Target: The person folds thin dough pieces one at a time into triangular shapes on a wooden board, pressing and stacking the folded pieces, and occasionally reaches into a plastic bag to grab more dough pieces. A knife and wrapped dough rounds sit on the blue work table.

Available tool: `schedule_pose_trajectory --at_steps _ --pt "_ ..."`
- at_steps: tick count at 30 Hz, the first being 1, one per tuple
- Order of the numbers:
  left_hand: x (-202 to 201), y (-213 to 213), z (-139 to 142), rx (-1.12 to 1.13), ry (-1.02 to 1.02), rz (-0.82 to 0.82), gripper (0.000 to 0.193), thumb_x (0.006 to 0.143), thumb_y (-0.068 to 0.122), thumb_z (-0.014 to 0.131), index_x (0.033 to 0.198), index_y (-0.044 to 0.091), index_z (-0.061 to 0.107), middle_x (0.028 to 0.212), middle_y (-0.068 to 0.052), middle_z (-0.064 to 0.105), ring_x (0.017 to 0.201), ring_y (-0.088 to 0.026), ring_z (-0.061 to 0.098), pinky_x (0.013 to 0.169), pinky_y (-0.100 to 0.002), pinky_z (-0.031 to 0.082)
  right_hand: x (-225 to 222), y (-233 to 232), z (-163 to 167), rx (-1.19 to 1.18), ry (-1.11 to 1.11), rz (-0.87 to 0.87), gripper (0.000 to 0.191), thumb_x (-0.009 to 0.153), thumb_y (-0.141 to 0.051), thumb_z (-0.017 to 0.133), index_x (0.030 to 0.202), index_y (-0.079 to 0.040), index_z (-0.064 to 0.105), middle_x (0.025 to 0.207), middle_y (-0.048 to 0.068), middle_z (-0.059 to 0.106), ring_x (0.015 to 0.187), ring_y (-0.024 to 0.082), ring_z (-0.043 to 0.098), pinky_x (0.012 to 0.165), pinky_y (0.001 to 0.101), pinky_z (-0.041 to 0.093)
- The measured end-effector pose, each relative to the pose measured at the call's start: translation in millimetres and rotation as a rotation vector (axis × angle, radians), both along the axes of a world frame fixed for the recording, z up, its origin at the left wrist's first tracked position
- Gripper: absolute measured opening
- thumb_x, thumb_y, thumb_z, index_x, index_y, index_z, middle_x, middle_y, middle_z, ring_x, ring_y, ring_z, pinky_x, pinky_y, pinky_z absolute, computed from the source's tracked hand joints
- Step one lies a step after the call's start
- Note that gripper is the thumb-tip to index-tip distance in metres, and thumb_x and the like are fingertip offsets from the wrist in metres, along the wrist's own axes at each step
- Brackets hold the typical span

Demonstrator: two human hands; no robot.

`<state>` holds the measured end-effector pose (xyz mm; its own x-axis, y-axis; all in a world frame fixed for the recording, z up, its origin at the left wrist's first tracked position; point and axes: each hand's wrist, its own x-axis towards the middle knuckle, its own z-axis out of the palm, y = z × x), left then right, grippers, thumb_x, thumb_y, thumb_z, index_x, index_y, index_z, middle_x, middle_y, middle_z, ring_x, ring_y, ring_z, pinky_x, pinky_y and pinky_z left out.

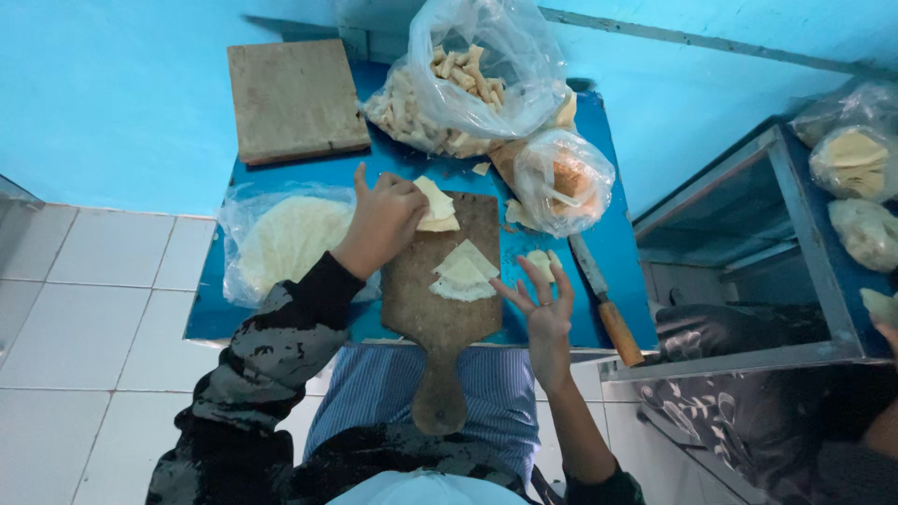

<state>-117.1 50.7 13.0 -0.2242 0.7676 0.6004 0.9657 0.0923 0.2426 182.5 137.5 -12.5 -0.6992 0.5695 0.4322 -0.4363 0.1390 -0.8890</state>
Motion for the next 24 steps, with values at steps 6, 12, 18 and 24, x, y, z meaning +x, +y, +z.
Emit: schedule_pose_trajectory --at_steps 6,12,18,24 --pt "-9.1 11.1 0.9 -0.013 0.078 -0.045 0.006 0.085 0.02 0.074 0.087 0.015 0.071 0.091 -0.003 0.06 0.103 -0.029 0.058 0.108 -0.075 0.024 -29.1 15.8 26.4 0.322 -0.048 -0.027 0.071 0.111 -0.055 0.043 0.164 -0.013 0.02 0.169 0.023 0.032 0.147 0.044 0.052 0.133 0.0557 0.021" --pt "-10.1 19.7 -2.7 -0.03 0.139 -0.004 0.005 0.089 0.019 0.072 0.091 0.015 0.07 0.094 -0.003 0.06 0.106 -0.027 0.059 0.11 -0.072 0.027 -70.8 40.6 46.3 0.532 -0.153 -0.033 0.058 0.115 -0.029 0.045 0.163 -0.007 0.022 0.169 0.021 0.033 0.15 0.039 0.051 0.129 0.0511 0.027" --pt "-4.2 35.4 1.5 -0.049 -0.01 -0.038 0.017 0.087 0.029 0.075 0.089 0.013 0.07 0.094 -0.007 0.062 0.102 -0.032 0.059 0.101 -0.074 0.027 -92.6 51.2 42.8 0.459 -0.12 -0.038 0.065 0.106 -0.004 0.047 0.164 -0.007 0.016 0.167 0.022 0.034 0.144 0.036 0.058 0.128 0.0519 0.027" --pt "-2.1 49.9 -0.8 -0.026 -0.049 0.015 0.012 0.085 0.025 0.074 0.081 0.014 0.072 0.089 -0.006 0.065 0.1 -0.032 0.062 0.098 -0.071 0.032 -106.6 53.1 37.8 0.528 -0.133 -0.033 0.076 0.095 0.006 0.049 0.162 -0.006 0.015 0.164 0.021 0.034 0.14 0.036 0.06 0.128 0.052 0.029"
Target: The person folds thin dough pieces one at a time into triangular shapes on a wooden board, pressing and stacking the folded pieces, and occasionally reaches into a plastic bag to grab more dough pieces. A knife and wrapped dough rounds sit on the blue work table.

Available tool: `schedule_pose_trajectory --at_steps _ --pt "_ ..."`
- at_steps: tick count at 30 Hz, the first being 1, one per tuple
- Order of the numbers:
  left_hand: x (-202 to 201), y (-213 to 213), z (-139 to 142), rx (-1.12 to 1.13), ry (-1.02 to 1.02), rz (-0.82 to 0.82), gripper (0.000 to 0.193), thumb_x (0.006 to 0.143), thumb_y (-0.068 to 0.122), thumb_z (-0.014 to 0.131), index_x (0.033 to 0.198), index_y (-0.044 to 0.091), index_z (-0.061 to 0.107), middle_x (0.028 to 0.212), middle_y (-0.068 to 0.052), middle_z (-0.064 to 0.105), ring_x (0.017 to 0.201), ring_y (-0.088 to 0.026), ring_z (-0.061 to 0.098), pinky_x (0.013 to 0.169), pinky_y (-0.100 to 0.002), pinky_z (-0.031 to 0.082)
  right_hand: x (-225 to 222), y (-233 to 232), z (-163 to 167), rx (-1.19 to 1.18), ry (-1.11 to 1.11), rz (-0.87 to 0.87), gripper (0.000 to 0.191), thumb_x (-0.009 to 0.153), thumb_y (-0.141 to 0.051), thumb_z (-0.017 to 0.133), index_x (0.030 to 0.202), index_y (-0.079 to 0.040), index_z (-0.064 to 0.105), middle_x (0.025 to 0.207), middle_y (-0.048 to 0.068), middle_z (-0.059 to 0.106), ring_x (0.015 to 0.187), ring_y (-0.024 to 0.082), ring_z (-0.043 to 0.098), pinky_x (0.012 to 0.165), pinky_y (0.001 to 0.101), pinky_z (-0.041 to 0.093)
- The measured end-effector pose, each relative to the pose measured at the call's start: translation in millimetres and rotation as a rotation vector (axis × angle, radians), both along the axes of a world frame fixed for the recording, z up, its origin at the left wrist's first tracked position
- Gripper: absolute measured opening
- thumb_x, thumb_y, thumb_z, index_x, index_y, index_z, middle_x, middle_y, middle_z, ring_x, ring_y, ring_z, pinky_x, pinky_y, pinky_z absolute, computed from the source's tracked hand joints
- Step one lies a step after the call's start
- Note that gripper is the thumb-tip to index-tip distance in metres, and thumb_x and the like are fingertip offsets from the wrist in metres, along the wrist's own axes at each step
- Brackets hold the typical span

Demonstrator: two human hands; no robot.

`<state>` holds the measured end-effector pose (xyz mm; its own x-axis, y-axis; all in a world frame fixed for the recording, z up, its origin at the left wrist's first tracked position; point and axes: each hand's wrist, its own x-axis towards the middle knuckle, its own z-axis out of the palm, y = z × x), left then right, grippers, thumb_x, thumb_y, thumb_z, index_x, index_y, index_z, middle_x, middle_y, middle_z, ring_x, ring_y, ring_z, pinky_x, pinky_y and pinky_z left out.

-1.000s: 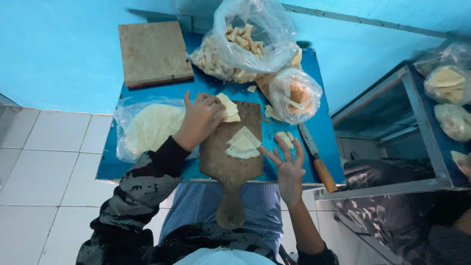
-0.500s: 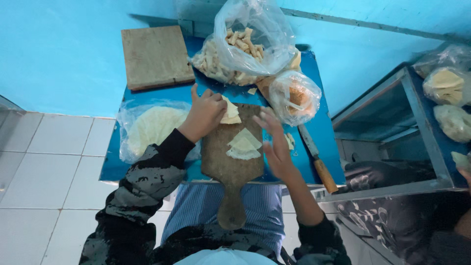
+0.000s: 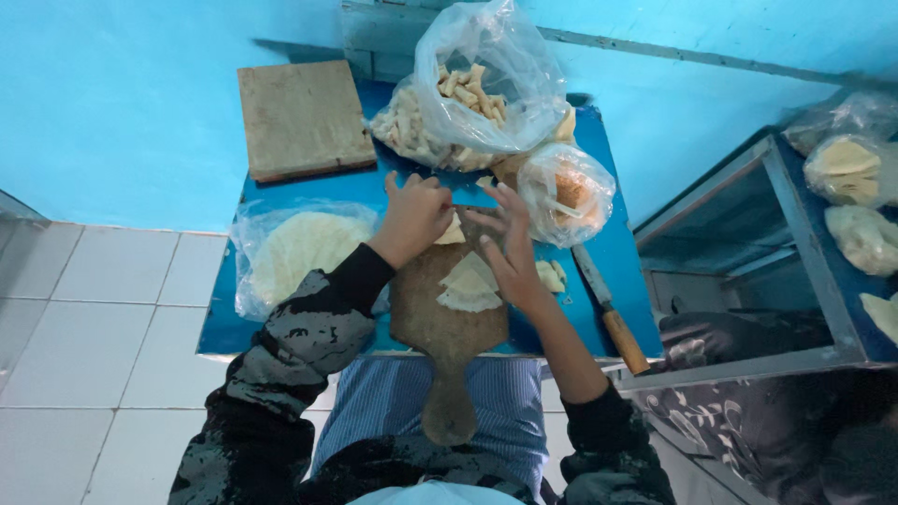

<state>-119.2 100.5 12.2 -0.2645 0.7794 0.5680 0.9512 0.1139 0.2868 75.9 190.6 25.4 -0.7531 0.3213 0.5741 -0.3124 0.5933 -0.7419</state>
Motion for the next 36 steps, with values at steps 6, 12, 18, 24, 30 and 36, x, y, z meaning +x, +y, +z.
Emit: schedule_pose_trajectory --at_steps 6,12,18,24,30,36 --pt "-7.8 -3.9 2.6 -0.008 -0.203 -0.033 0.011 0.089 0.022 0.071 0.085 0.013 0.072 0.089 -0.007 0.066 0.098 -0.032 0.063 0.094 -0.064 0.036 -11.5 0.2 -4.2 0.074 -0.094 0.06 0.076 0.095 0.006 0.053 0.16 -0.005 0.015 0.164 0.02 0.033 0.14 0.033 0.059 0.12 0.0474 0.041" --pt "-29.6 -9.1 7.7 0.269 -0.384 -0.022 0.013 0.091 0.018 0.07 0.092 0.005 0.069 0.088 -0.013 0.07 0.085 -0.032 0.069 0.074 -0.046 0.051 -16.7 -3.2 -4.5 0.204 -0.146 -0.001 0.078 0.094 0.004 0.06 0.159 -0.004 0.017 0.161 0.02 0.04 0.134 0.029 0.065 0.119 0.0471 0.039" --pt "-71.7 -18.5 17.7 0.449 -0.88 0.041 0.018 0.102 0.018 0.06 0.099 0.001 0.067 0.08 -0.009 0.069 0.074 -0.017 0.071 0.065 -0.034 0.056 -19.3 1.5 -16.2 0.145 -0.122 0.0 0.073 0.099 -0.001 0.061 0.158 -0.005 0.017 0.158 0.019 0.041 0.131 0.028 0.066 0.112 0.0435 0.046" --pt "-77.0 -40.2 21.8 0.616 -1.36 -0.208 0.022 0.106 0.025 0.054 0.114 0.006 0.063 0.097 -0.003 0.07 0.085 -0.014 0.072 0.072 -0.03 0.06 -24.9 17.2 -24.8 -0.312 0.06 0.164 0.067 0.1 -0.001 0.059 0.157 -0.008 0.024 0.151 0.019 0.041 0.133 0.033 0.062 0.111 0.0436 0.05" --pt "-23.2 -41.3 13.1 0.35 -1.54 -0.256 0.022 0.106 0.03 0.06 0.115 0.01 0.061 0.09 -0.002 0.063 0.074 -0.013 0.066 0.065 -0.029 0.053 -1.0 20.8 1.0 -0.431 0.192 0.151 0.062 0.103 -0.001 0.056 0.16 -0.007 0.034 0.146 0.021 0.053 0.131 0.034 0.065 0.117 0.0444 0.046" --pt "46.8 -61.4 26.1 0.047 -0.915 -0.594 0.058 0.094 0.003 0.066 0.146 0.009 0.04 0.094 -0.006 0.065 0.082 -0.02 0.067 0.068 -0.032 0.054 31.5 -8.4 35.6 -0.242 0.073 0.185 0.088 0.087 0.011 0.074 0.158 -0.013 0.027 0.151 0.017 0.045 0.13 0.03 0.062 0.114 0.0459 0.049"
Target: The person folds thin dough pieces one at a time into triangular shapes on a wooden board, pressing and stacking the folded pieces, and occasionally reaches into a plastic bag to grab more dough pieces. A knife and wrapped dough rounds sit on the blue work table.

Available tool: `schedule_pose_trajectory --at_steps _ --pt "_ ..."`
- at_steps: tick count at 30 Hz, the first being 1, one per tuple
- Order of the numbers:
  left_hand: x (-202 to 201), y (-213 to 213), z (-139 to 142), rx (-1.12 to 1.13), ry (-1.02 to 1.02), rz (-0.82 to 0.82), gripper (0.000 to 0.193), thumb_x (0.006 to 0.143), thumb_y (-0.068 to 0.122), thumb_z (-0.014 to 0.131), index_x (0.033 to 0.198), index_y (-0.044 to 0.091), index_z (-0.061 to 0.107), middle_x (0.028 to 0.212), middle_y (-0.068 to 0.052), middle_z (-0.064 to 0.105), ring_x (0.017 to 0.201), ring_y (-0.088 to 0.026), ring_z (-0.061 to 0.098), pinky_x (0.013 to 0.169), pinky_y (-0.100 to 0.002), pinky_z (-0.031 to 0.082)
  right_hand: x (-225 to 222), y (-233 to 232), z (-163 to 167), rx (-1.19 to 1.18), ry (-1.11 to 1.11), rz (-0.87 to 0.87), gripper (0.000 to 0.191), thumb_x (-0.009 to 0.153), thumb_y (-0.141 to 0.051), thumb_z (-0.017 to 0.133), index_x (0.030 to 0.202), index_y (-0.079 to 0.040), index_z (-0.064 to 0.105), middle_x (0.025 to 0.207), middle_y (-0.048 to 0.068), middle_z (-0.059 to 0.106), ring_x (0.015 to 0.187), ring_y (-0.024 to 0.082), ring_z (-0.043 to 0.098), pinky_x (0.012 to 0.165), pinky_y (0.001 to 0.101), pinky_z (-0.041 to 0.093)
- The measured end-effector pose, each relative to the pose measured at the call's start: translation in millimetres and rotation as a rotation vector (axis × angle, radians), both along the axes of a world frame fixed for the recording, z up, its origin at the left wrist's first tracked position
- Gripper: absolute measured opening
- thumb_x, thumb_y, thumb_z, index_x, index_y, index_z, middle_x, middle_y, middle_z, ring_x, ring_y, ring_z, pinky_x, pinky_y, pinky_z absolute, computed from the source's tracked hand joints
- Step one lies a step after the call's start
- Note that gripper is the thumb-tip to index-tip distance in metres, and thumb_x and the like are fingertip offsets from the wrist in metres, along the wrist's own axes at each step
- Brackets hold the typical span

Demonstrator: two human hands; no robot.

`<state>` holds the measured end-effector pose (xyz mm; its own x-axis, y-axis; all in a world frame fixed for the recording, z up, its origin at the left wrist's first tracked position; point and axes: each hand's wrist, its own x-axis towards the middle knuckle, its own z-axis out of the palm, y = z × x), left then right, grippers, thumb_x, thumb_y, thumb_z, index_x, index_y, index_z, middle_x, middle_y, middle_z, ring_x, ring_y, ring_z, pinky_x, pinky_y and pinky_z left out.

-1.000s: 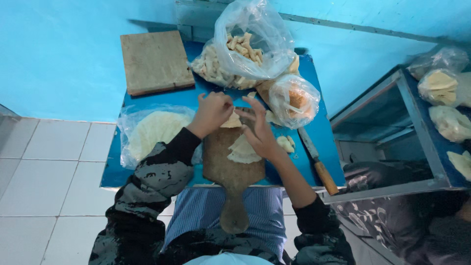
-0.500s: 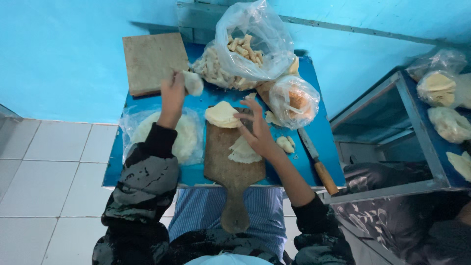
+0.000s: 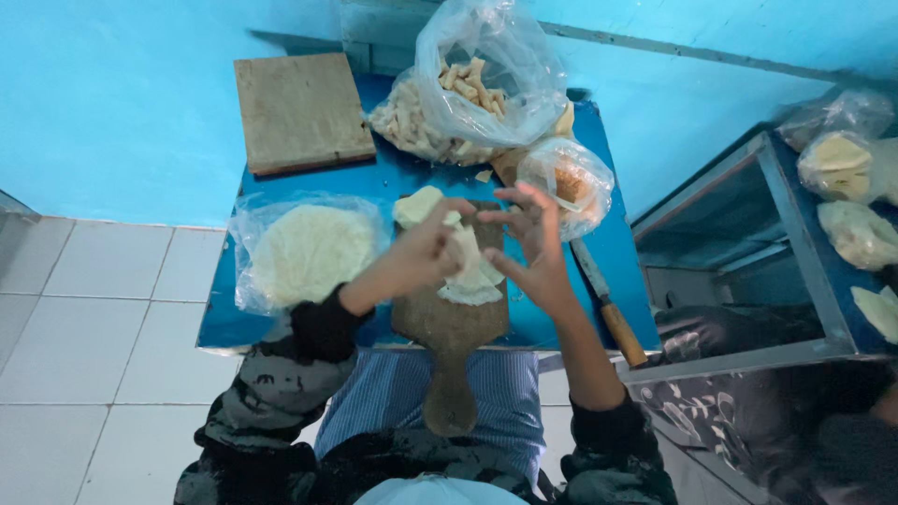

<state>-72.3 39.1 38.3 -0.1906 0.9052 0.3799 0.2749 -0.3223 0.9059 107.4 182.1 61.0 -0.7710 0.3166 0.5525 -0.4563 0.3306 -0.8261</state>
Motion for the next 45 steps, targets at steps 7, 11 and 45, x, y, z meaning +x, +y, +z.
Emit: schedule_pose_trajectory --at_steps 7,11,45 --pt "46.9 -25.4 28.7 -0.144 0.287 -0.013 0.106 0.089 0.001 0.068 0.164 0.008 -0.006 0.086 -0.022 0.068 0.081 -0.041 0.071 0.069 -0.047 0.052 26.5 -19.8 -4.8 0.124 -0.24 -0.092 0.094 0.084 0.013 0.075 0.159 -0.013 0.025 0.141 0.016 0.05 0.099 0.02 0.066 0.091 0.0377 0.058" --pt "47.7 -23.9 25.5 -0.138 0.395 0.124 0.104 0.08 -0.005 0.066 0.165 0.008 0.008 0.084 -0.021 0.068 0.082 -0.042 0.067 0.071 -0.052 0.048 26.5 -6.7 -32.6 0.147 -0.068 -0.182 0.091 0.084 0.017 0.075 0.155 -0.012 0.027 0.14 0.017 0.051 0.101 0.022 0.068 0.089 0.0358 0.058" --pt "73.2 -65.7 -44.4 0.122 0.834 0.407 0.022 0.091 0.029 0.073 0.105 0.013 0.074 0.117 0.002 0.067 0.123 -0.028 0.056 0.111 -0.072 0.024 48.9 -26.6 -63.7 -0.417 -0.194 -0.015 0.086 0.094 -0.02 0.062 0.16 -0.02 0.006 0.155 0.03 0.04 0.132 0.047 0.062 0.107 0.0451 0.04"
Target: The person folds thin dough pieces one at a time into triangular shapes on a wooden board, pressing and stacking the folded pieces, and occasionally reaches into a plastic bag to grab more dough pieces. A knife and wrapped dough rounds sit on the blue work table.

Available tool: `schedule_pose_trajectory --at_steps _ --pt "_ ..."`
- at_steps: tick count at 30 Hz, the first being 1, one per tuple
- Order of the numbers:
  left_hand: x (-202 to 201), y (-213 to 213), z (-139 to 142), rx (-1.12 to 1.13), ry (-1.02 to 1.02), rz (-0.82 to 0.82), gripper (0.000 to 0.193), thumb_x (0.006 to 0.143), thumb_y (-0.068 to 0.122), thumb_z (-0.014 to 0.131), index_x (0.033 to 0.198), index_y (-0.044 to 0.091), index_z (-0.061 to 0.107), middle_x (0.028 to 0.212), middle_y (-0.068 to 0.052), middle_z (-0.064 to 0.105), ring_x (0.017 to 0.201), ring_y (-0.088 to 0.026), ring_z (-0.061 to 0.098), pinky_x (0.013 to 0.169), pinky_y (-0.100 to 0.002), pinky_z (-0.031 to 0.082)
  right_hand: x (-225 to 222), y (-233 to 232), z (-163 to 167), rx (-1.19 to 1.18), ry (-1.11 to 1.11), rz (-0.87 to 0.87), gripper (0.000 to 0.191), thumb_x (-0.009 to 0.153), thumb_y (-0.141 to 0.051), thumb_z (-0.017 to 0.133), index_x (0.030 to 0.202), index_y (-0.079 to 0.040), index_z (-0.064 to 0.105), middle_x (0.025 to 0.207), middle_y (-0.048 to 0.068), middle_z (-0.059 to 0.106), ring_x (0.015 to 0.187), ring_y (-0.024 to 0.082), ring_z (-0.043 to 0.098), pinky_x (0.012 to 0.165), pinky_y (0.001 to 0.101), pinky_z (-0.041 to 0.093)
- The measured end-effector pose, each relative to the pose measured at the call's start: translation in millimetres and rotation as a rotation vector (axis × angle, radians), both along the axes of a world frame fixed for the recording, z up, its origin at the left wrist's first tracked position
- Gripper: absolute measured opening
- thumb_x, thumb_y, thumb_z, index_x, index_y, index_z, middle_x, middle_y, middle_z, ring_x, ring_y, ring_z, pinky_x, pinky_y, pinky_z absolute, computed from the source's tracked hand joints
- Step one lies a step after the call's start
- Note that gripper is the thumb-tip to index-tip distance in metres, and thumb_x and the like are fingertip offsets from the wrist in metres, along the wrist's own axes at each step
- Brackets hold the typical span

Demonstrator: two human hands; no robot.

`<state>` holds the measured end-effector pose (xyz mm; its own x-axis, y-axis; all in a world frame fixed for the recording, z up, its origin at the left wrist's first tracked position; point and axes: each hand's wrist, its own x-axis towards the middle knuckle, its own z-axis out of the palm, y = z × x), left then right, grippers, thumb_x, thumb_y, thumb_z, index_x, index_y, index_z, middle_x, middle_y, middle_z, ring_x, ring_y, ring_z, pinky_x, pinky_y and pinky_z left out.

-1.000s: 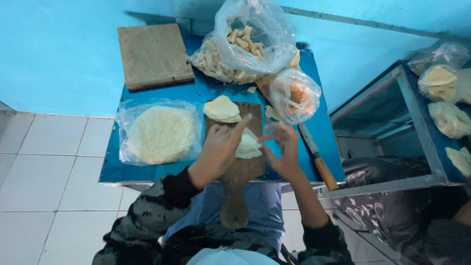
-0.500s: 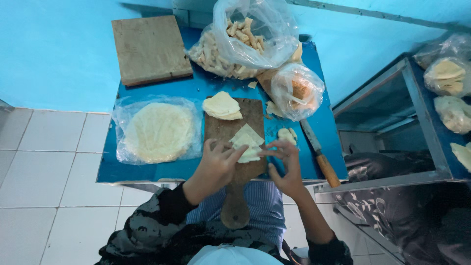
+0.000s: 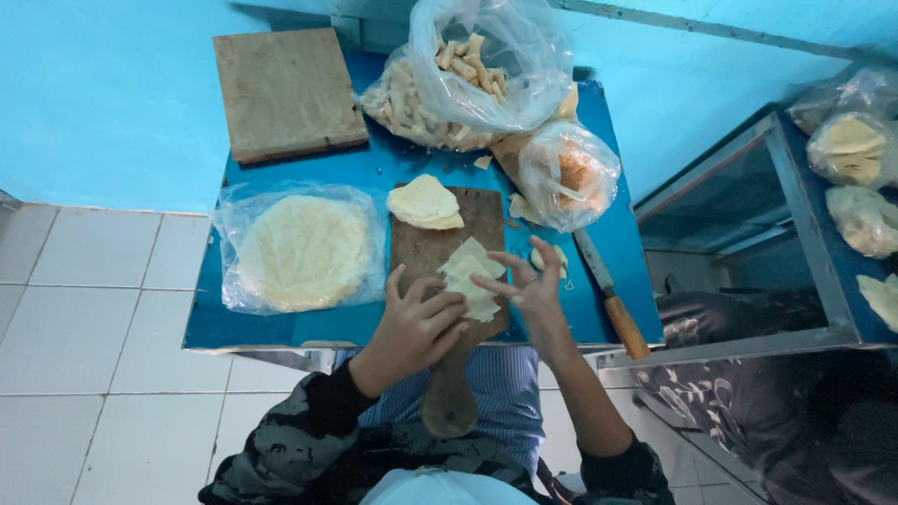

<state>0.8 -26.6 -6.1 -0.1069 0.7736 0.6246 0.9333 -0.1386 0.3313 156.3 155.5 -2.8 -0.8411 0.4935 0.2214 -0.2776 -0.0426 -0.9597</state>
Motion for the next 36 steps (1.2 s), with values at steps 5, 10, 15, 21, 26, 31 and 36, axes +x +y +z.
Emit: schedule_pose_trajectory --at_steps 5,10,15,21,26,31,36 --pt "3.7 -2.1 -5.5 0.019 0.002 0.033 0.021 0.092 0.029 0.071 0.106 0.014 0.075 0.118 0.003 0.068 0.122 -0.027 0.056 0.113 -0.073 0.02 -2.1 -10.2 -0.9 0.109 -0.047 0.034 0.076 0.102 -0.02 0.051 0.158 -0.019 -0.001 0.159 0.028 0.034 0.135 0.044 0.06 0.119 0.0496 0.04" --pt "5.4 -3.0 -6.5 0.011 -0.017 0.034 0.022 0.092 0.028 0.071 0.109 0.014 0.076 0.119 0.003 0.069 0.122 -0.028 0.056 0.114 -0.075 0.017 -1.5 -17.2 0.0 0.116 -0.084 0.018 0.075 0.102 -0.017 0.048 0.157 -0.018 -0.003 0.162 0.027 0.027 0.141 0.041 0.055 0.118 0.0496 0.042" --pt "6.9 -4.4 -7.1 0.009 -0.034 0.038 0.02 0.095 0.025 0.069 0.111 0.014 0.076 0.122 0.003 0.069 0.124 -0.028 0.056 0.116 -0.075 0.015 8.6 -30.3 5.2 0.691 -0.14 -0.045 0.072 0.102 -0.009 0.05 0.159 -0.007 0.005 0.169 0.03 0.023 0.149 0.035 0.051 0.129 0.0546 0.016" --pt "7.2 -4.7 -6.2 0.015 -0.04 0.045 0.022 0.094 0.026 0.068 0.111 0.015 0.076 0.123 0.003 0.069 0.124 -0.029 0.056 0.115 -0.075 0.014 12.2 -25.4 22.8 1.152 -0.257 -0.205 0.052 0.088 -0.013 0.064 0.137 -0.001 0.05 0.155 0.029 0.045 0.152 0.042 0.036 0.127 0.0558 0.015" --pt "8.7 -4.3 -5.9 0.014 -0.037 0.046 0.022 0.093 0.025 0.068 0.111 0.015 0.075 0.124 0.002 0.069 0.124 -0.028 0.056 0.115 -0.075 0.014 10.4 -20.7 17.1 1.092 -0.119 -0.046 0.061 0.084 -0.009 0.065 0.141 -0.004 0.044 0.152 0.025 0.052 0.152 0.048 0.034 0.125 0.0599 0.02" --pt "8.8 -5.3 -4.7 0.005 -0.046 0.052 0.021 0.093 0.025 0.068 0.11 0.015 0.075 0.123 0.003 0.068 0.123 -0.028 0.056 0.115 -0.076 0.014 11.8 -10.6 2.4 1.28 -0.01 -0.047 0.067 0.089 -0.007 0.067 0.143 -0.012 0.027 0.146 0.022 0.056 0.149 0.047 0.041 0.125 0.0616 0.025" --pt "8.4 -5.4 -5.6 0.001 -0.047 0.046 0.02 0.094 0.024 0.068 0.11 0.015 0.075 0.122 0.003 0.068 0.123 -0.027 0.056 0.115 -0.075 0.014 17.8 -3.4 3.9 1.281 -0.019 -0.134 0.065 0.091 -0.006 0.064 0.144 -0.015 0.027 0.146 0.021 0.058 0.147 0.041 0.049 0.127 0.0628 0.026"
